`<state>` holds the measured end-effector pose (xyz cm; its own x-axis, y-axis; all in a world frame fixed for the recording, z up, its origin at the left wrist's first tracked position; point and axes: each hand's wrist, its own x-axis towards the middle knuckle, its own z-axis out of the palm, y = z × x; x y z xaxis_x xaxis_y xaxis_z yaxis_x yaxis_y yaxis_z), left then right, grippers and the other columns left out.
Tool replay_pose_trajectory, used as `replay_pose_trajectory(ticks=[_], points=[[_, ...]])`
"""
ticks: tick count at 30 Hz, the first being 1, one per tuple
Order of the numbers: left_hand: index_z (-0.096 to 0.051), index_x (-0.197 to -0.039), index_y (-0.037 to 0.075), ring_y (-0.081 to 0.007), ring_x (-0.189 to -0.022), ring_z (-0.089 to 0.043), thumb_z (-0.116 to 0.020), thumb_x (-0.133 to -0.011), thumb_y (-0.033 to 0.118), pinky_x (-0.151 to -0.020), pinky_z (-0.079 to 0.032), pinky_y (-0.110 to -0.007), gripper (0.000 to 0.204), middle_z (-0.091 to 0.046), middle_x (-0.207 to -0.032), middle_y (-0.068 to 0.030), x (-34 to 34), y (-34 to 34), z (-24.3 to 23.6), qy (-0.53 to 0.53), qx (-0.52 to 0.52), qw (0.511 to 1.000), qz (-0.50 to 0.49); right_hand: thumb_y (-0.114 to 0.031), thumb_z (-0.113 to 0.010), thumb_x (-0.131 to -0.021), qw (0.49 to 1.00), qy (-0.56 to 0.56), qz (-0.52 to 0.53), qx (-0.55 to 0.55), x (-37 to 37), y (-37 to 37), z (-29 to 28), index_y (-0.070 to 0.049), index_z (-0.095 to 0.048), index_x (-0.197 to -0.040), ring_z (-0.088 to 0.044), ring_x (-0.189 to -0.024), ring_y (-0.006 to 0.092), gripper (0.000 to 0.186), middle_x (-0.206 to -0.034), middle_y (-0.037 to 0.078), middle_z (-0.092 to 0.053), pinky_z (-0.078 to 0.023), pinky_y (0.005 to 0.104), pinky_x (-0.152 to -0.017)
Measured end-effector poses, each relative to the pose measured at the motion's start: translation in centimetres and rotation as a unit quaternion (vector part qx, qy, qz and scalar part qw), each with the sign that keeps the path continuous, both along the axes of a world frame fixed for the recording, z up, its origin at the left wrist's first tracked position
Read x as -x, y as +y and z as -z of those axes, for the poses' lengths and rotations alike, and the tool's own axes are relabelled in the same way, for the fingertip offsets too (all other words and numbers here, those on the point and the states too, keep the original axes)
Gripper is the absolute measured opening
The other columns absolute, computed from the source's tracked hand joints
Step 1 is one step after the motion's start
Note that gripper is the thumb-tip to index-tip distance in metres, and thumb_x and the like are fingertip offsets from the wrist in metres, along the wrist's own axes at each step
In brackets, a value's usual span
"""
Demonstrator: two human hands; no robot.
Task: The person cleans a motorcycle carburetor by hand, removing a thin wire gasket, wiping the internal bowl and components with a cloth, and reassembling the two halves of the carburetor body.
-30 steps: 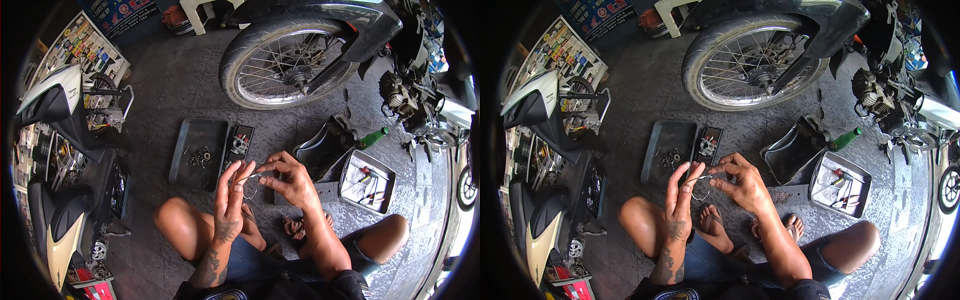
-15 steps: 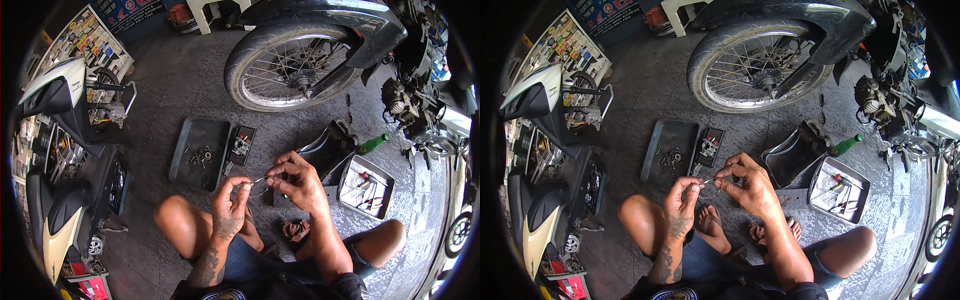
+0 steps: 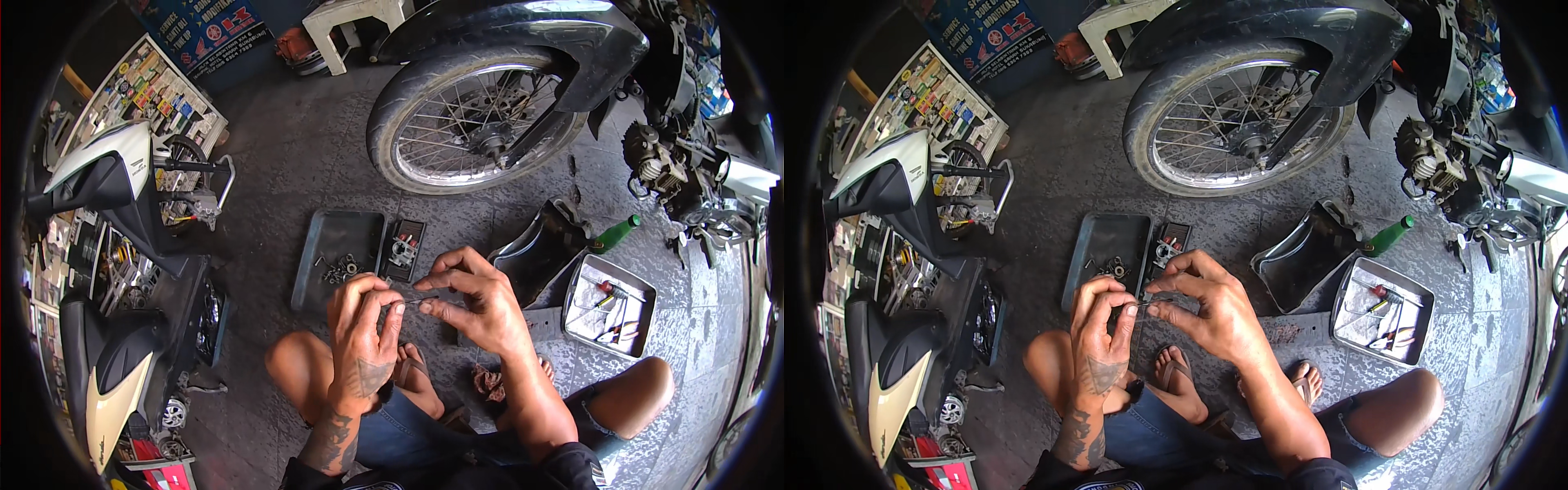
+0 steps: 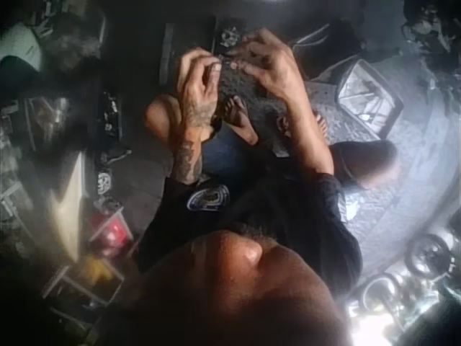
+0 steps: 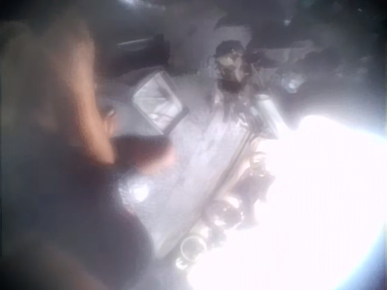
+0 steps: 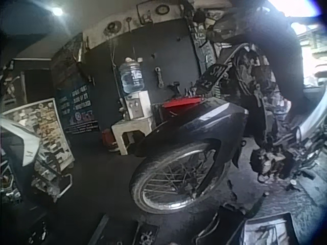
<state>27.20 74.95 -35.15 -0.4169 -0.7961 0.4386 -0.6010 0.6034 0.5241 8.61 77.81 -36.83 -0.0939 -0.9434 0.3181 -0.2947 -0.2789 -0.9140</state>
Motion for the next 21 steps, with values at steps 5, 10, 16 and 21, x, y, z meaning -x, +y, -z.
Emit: replay_pose_trajectory(ticks=[5,10,16,21], points=[[-0.065,-0.096,0.005,-0.0269,-0.108,-0.055,-0.068,-0.086,0.007,-0.094,-0.041,-0.041,0.011,-0.057,-0.11,-0.0076,0.4,-0.2,-1.8,-0.048,0.041,0.998,0.016,-0.016,-0.081,-0.075,1.0,0.002,-0.011,0.029,-0.4,-0.3,0.5,-0.009,-0.077,-0.096,-0.066,-0.095,0.0263,0.023,-0.099,0.007,-0.063,-0.054,0.0373,-0.081],[-0.065,-0.094,0.003,-0.0301,-0.113,-0.055,-0.068,-0.085,0.004,-0.097,-0.043,-0.042,0.009,-0.056,-0.111,-0.0097,0.4,-0.2,-2.8,-0.003,0.013,1.0,0.026,-0.015,-0.081,-0.075,0.999,-0.032,0.004,0.036,-0.3,0.1,0.4,-0.008,-0.077,-0.096,-0.066,-0.094,0.0256,0.022,-0.099,0.007,-0.064,-0.054,0.0368,-0.081],[-0.064,-0.091,0.0,-0.0264,-0.112,-0.056,-0.063,-0.091,0.006,-0.097,-0.045,-0.039,0.007,-0.057,-0.111,-0.011,0.5,0.0,-3.7,0.093,-0.021,0.995,0.028,-0.013,-0.081,-0.077,0.997,-0.068,0.022,0.019,0.2,1.0,0.2,-0.006,-0.076,-0.094,-0.066,-0.094,0.0233,0.019,-0.1,0.007,-0.065,-0.053,0.0348,-0.08],[-0.063,-0.091,-0.001,-0.0259,-0.111,-0.056,-0.063,-0.091,0.006,-0.098,-0.044,-0.039,0.007,-0.056,-0.11,-0.0115,0.1,-0.3,-4.0,0.1,-0.01,0.995,0.015,-0.013,-0.082,-0.076,0.993,-0.1,0.049,0.032,0.7,1.3,0.4,-0.006,-0.077,-0.096,-0.067,-0.091,0.0219,0.022,-0.099,0.007,-0.065,-0.053,0.0336,-0.078]])
